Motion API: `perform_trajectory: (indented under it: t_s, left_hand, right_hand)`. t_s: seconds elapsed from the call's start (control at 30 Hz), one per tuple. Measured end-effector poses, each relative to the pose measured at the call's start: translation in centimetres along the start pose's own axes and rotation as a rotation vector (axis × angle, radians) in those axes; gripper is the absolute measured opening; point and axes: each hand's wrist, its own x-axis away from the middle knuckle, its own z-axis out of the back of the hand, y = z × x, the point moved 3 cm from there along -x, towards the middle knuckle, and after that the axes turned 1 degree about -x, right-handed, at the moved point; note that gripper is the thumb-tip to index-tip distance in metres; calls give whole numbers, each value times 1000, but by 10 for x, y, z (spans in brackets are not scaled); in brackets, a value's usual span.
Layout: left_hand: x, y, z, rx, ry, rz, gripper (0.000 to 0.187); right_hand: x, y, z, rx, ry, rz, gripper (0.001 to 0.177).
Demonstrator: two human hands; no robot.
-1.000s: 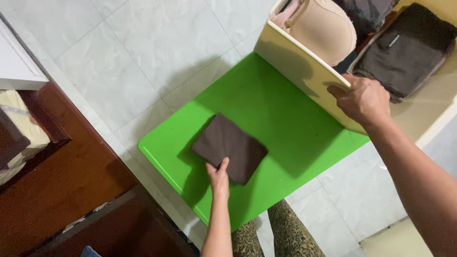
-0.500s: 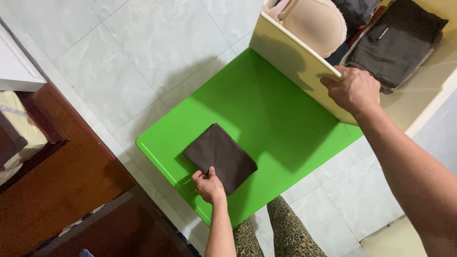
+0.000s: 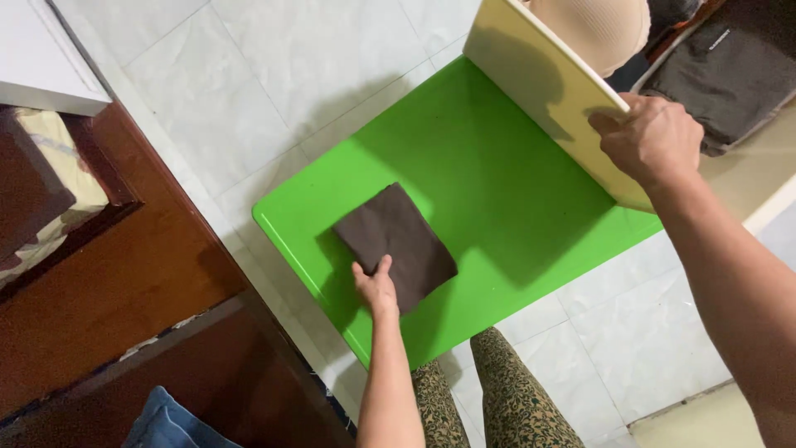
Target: Folding several shirts on a table and placing them into a plastic bin.
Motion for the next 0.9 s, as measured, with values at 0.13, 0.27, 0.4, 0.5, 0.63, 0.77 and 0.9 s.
perform_trajectory:
  t_s: [0.13, 0.27, 0.4, 0.5, 0.63, 0.77, 0.9]
  left_hand:
    - [40, 88, 24, -234, -34, -124, 42]
    - [82, 121, 23, -551, 188, -728, 47]
    - [114, 93, -27, -742, 81, -785, 61]
    - [118, 54, -69, -650, -389, -725, 48]
    - [100, 44, -70, -489, -130, -649, 49]
    - [61, 73, -53, -424, -109, -594, 63]
    - [32, 86, -49, -612, -279, -297, 73]
  right_hand:
    - [1, 2, -2, 26, -12, 2, 30]
    - [-3, 3, -7, 59, -23, -2, 33]
    - [3, 0, -2, 44, -22, -5, 31]
    - [0, 3, -5, 65, 63, 65, 29]
    - [0, 6, -7, 66, 40, 51, 28]
    - [-7, 11, -8, 71, -66, -70, 37]
    - [7, -5, -3, 125, 221, -4, 40]
